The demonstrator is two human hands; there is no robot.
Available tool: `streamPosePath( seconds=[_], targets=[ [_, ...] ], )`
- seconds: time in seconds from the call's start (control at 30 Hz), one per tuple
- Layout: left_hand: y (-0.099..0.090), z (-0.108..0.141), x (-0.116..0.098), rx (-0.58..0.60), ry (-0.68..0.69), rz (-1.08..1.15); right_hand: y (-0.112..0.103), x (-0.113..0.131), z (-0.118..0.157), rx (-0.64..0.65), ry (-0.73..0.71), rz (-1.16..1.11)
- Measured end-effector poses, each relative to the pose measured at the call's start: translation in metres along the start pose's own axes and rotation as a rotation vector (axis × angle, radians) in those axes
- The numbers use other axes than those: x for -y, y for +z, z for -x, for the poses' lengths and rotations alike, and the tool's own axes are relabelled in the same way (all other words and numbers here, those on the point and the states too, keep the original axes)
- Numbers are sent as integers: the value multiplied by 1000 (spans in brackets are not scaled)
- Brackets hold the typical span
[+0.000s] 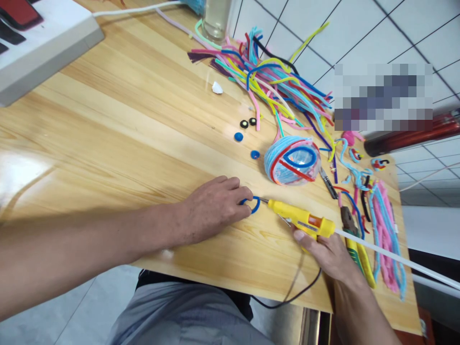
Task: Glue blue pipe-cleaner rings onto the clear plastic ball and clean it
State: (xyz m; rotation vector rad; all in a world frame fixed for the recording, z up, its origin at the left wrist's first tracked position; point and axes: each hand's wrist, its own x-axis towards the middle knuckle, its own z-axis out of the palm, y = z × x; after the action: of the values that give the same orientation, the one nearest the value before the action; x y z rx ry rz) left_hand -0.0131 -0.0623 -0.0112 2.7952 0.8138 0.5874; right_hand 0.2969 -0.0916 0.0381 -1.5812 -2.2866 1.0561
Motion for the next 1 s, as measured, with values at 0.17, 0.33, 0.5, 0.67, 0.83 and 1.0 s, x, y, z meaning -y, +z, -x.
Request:
streamPosePath(
  seconds=[0.17,0.33,0.5,0.67,0.83,1.0],
  targets=[
    [1,1,0,-6,-3,0,0,5,-2,-8,4,4],
    [-1,1,0,-11,-2,2,0,4,-2,-4,4,-2],
    [-2,0,-1,13,-9,11,1,-3,2,3,1,-1],
    [-2,-1,-1,48,-26,11,0,-1,1,1,-3,17],
    [-3,0,-1,39,-20,6,0,3,-1,-5,7,2],
    [-3,-1,-1,37,-16,-3,0,4,-1,-5,13,-8]
  ],
)
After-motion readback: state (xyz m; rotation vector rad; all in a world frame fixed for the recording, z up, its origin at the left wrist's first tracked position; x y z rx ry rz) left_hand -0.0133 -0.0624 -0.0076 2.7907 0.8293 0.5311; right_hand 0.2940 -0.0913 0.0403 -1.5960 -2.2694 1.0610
